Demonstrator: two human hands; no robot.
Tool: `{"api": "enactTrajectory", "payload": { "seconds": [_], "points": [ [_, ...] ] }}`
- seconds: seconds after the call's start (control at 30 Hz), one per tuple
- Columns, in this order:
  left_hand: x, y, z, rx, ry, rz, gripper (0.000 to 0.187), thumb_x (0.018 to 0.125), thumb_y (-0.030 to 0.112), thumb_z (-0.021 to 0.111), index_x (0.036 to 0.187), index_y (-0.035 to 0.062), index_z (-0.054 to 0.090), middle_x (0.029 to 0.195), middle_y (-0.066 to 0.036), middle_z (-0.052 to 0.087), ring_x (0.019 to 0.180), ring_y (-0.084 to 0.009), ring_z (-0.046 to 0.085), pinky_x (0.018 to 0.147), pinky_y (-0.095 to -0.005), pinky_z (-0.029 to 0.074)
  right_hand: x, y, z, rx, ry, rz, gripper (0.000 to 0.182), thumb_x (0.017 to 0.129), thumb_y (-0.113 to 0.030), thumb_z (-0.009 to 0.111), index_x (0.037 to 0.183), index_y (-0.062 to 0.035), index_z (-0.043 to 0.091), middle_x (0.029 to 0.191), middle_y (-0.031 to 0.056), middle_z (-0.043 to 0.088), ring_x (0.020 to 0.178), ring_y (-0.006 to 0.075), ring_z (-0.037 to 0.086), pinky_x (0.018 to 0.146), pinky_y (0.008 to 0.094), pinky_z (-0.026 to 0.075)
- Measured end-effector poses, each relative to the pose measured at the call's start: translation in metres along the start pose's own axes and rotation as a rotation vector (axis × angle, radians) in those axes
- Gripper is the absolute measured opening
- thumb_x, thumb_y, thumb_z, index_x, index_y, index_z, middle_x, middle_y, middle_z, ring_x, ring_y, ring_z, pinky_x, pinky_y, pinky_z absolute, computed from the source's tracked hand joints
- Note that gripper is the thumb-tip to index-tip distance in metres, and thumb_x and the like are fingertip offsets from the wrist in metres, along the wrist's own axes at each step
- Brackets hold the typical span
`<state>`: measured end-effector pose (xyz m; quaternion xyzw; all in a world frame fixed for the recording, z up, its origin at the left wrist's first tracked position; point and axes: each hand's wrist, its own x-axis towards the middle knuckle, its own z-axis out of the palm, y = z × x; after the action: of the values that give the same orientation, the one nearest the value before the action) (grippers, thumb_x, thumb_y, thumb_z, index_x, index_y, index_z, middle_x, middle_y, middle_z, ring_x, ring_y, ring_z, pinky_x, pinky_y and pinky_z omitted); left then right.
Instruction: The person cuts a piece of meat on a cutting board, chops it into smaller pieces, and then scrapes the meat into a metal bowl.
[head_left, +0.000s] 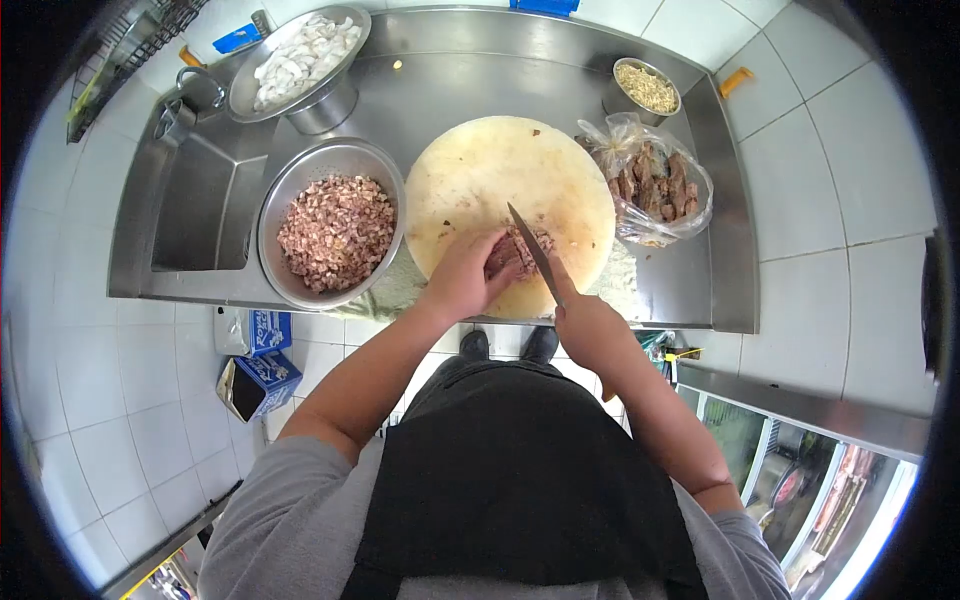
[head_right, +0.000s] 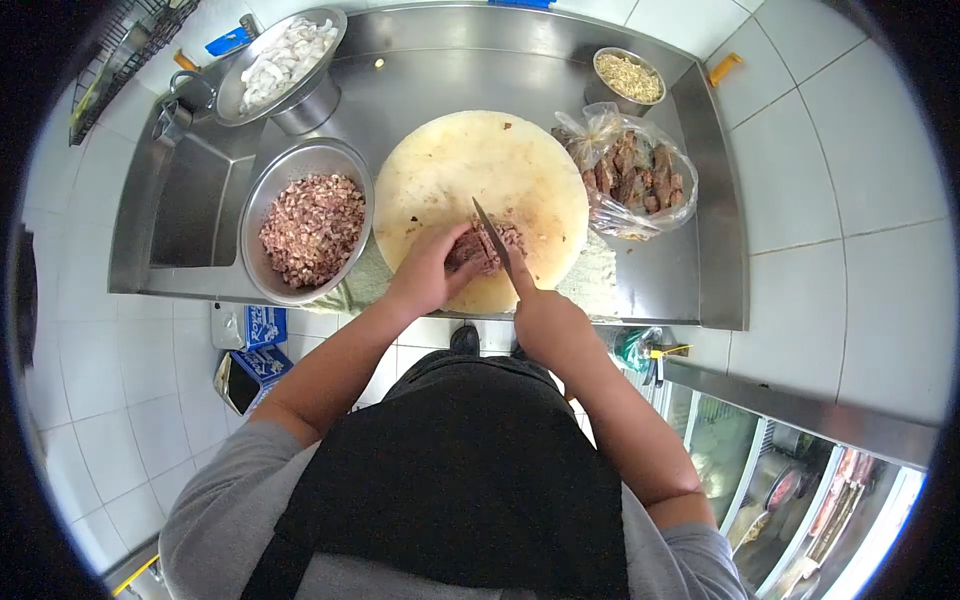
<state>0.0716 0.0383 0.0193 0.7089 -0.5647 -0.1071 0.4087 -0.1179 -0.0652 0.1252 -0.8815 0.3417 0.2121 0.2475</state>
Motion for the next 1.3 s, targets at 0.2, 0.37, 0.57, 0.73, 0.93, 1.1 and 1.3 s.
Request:
{"api": "enactTrajectory", "payload": {
  "seconds": [0.2, 0.37, 0.57, 0.73, 0.93, 1.1, 1.3],
  "points": [
    [0.010, -0.011, 0.014, 0.109, 0.126, -0.004, 0.016, 0.088, 0.010, 0.068, 0.100, 0.0030, 0.060, 0.100, -0.018, 0.064, 0.098, -0.0396, 0.060, 0.087, -0.0488, 0.049, -0.007, -0.011, 0.002, -0.069, -0.023, -0.043, 0.084, 0.094, -0.010, 0.047, 0.167, -0.0153, 0.007, 0.091, 0.0292, 0.072, 0.082, 0.0450, 0.072, 0.081, 0.0560, 0.057],
    [0.012, -0.011, 0.028, 0.173, 0.186, 0.044, 0.013, 0.084, 0.005, 0.066, 0.094, 0.0028, 0.058, 0.093, -0.017, 0.061, 0.091, -0.0392, 0.059, 0.083, -0.0500, 0.048, -0.006, -0.021, 0.008, -0.191, -0.068, -0.043, 0.087, 0.092, -0.007, 0.048, 0.167, -0.0131, 0.005, 0.091, 0.0279, 0.073, 0.083, 0.0423, 0.074, 0.082, 0.0567, 0.057],
    [0.011, -0.013, 0.031, 0.182, 0.191, 0.032, 0.012, 0.085, 0.007, 0.065, 0.093, 0.0031, 0.058, 0.095, -0.017, 0.062, 0.096, -0.0381, 0.059, 0.087, -0.0479, 0.048, -0.018, -0.017, 0.002, -0.190, -0.072, -0.048, 0.084, 0.093, -0.008, 0.048, 0.167, -0.0133, 0.009, 0.093, 0.0278, 0.073, 0.083, 0.0419, 0.074, 0.080, 0.0568, 0.058],
    [0.008, -0.016, 0.032, 0.194, 0.168, -0.016, 0.012, 0.085, 0.007, 0.065, 0.094, 0.0035, 0.058, 0.097, -0.016, 0.062, 0.098, -0.0378, 0.059, 0.090, -0.0475, 0.048, 0.044, -0.011, 0.041, -0.102, -0.022, -0.041, 0.083, 0.093, -0.008, 0.047, 0.167, -0.0148, 0.010, 0.095, 0.0265, 0.074, 0.086, 0.0421, 0.074, 0.079, 0.0549, 0.059],
    [0.005, -0.010, 0.029, 0.199, 0.226, 0.002, 0.013, 0.087, 0.008, 0.065, 0.097, 0.0037, 0.058, 0.103, -0.016, 0.061, 0.100, -0.0386, 0.058, 0.091, -0.0491, 0.047, 0.014, -0.018, 0.006, -0.192, -0.003, -0.098, 0.083, 0.093, -0.008, 0.048, 0.167, -0.0147, 0.012, 0.091, 0.0262, 0.073, 0.082, 0.0418, 0.073, 0.078, 0.0534, 0.058],
    [0.002, -0.009, 0.029, 0.222, 0.269, 0.022, 0.015, 0.085, 0.008, 0.066, 0.097, 0.0033, 0.057, 0.103, -0.017, 0.062, 0.101, -0.0385, 0.059, 0.091, -0.0490, 0.048, -0.013, -0.021, -0.008, -0.207, -0.072, -0.068, 0.085, 0.091, -0.007, 0.048, 0.167, -0.0145, 0.011, 0.087, 0.0250, 0.073, 0.078, 0.0414, 0.072, 0.076, 0.0535, 0.058],
    [0.002, -0.016, 0.036, 0.227, 0.251, -0.028, 0.016, 0.083, 0.007, 0.067, 0.096, 0.0040, 0.058, 0.097, -0.016, 0.062, 0.096, -0.0388, 0.060, 0.090, -0.0488, 0.048, 0.007, -0.006, 0.030, -0.136, -0.080, -0.083, 0.085, 0.093, -0.008, 0.048, 0.167, -0.0171, 0.008, 0.090, 0.0295, 0.071, 0.082, 0.0451, 0.071, 0.077, 0.0556, 0.056]
  ]
}}
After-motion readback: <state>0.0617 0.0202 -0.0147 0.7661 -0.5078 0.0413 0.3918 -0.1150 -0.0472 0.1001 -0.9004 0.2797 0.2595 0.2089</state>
